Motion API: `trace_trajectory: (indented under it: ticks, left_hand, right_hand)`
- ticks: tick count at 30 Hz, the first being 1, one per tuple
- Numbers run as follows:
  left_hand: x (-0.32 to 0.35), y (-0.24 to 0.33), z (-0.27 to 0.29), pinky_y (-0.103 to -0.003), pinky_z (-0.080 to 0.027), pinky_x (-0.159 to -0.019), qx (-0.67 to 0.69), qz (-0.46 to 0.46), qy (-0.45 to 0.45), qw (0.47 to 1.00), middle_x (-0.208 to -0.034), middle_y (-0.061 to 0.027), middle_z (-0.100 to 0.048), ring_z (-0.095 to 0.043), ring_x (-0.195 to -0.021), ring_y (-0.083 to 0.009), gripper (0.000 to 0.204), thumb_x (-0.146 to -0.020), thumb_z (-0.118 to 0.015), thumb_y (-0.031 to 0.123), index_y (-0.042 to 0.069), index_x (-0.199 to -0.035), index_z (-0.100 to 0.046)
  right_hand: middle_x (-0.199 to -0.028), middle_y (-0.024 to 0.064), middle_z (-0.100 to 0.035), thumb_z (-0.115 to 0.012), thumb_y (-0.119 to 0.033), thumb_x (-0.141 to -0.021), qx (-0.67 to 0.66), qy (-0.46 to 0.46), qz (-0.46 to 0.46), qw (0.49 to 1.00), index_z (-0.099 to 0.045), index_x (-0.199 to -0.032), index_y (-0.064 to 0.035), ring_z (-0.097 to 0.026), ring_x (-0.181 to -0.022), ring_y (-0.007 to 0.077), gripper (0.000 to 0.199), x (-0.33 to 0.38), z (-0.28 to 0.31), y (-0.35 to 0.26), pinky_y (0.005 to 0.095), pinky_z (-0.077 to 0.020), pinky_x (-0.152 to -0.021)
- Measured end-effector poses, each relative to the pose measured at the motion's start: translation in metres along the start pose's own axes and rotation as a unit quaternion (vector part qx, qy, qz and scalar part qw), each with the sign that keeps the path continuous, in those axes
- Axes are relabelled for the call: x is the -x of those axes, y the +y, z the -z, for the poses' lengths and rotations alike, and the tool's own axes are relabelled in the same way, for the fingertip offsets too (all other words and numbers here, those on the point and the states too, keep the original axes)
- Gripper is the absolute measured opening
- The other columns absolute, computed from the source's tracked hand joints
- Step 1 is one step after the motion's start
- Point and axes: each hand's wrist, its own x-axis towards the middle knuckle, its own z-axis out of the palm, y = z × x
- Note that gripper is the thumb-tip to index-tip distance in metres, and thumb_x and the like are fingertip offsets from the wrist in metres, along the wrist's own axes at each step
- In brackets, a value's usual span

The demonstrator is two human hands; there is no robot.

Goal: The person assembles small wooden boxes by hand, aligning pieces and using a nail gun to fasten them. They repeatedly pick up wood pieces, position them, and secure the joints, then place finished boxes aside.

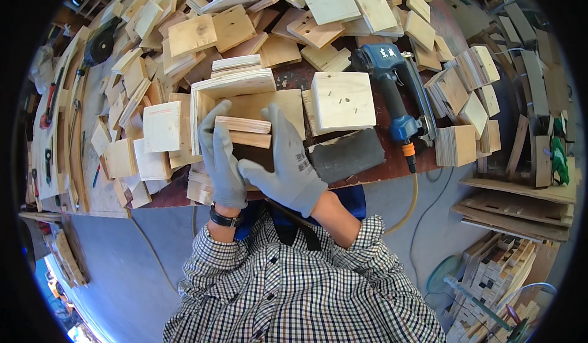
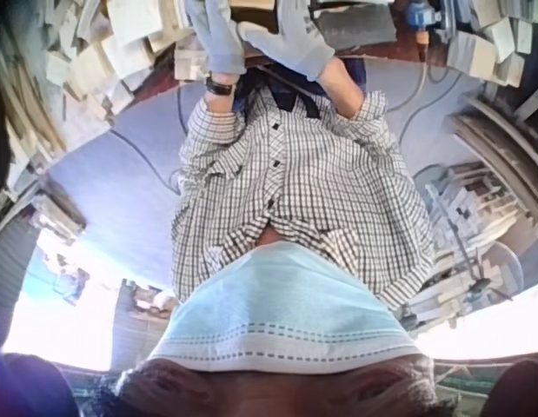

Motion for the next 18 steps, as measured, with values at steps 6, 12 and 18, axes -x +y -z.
trace_trajectory:
  ticks: [6, 12, 18]
  left_hand:
    - [-0.002, -0.001, 0.009, -0.039, -0.035, -0.122, -0.03, 0.011, -0.039, 0.999, -0.149, -0.0145, -0.058, -0.05, -0.14, -0.0227, 0.047, -0.114, -0.048, 0.03, -0.001, -0.149, -0.051]
    - [0.001, -0.004, 0.01, -0.041, -0.034, -0.125, -0.08, -0.012, -0.048, 0.996, -0.157, -0.0186, -0.052, -0.048, -0.146, -0.0276, 0.055, -0.116, -0.039, 0.031, -0.004, -0.158, -0.041]
    - [0.005, -0.003, 0.019, -0.042, -0.028, -0.128, -0.078, -0.005, -0.076, 0.994, -0.161, -0.0176, -0.048, -0.04, -0.153, -0.0284, 0.053, -0.115, -0.04, 0.024, -0.002, -0.161, -0.037]
  right_hand:
    - [-0.151, 0.0316, -0.047, -0.076, -0.039, -0.094, 0.026, 0.013, -0.002, 1.0, -0.028, -0.159, 0.0104, -0.05, -0.139, 0.0453, 0.094, 0.004, -0.011, 0.012, 0.0515, -0.0387, -0.119]
    - [-0.13, 0.0239, -0.065, -0.07, -0.034, -0.099, 0.068, 0.018, 0.01, 0.997, -0.052, -0.145, 0.0019, -0.064, -0.119, 0.0404, 0.061, -0.02, 0.019, -0.019, 0.0498, -0.049, -0.106]
    - [-0.097, 0.0118, -0.069, -0.067, -0.031, -0.099, 0.26, -0.075, 0.059, 0.961, -0.066, -0.118, -0.0058, -0.067, -0.09, 0.0345, 0.032, -0.044, 0.042, -0.044, 0.0496, -0.0519, -0.085]
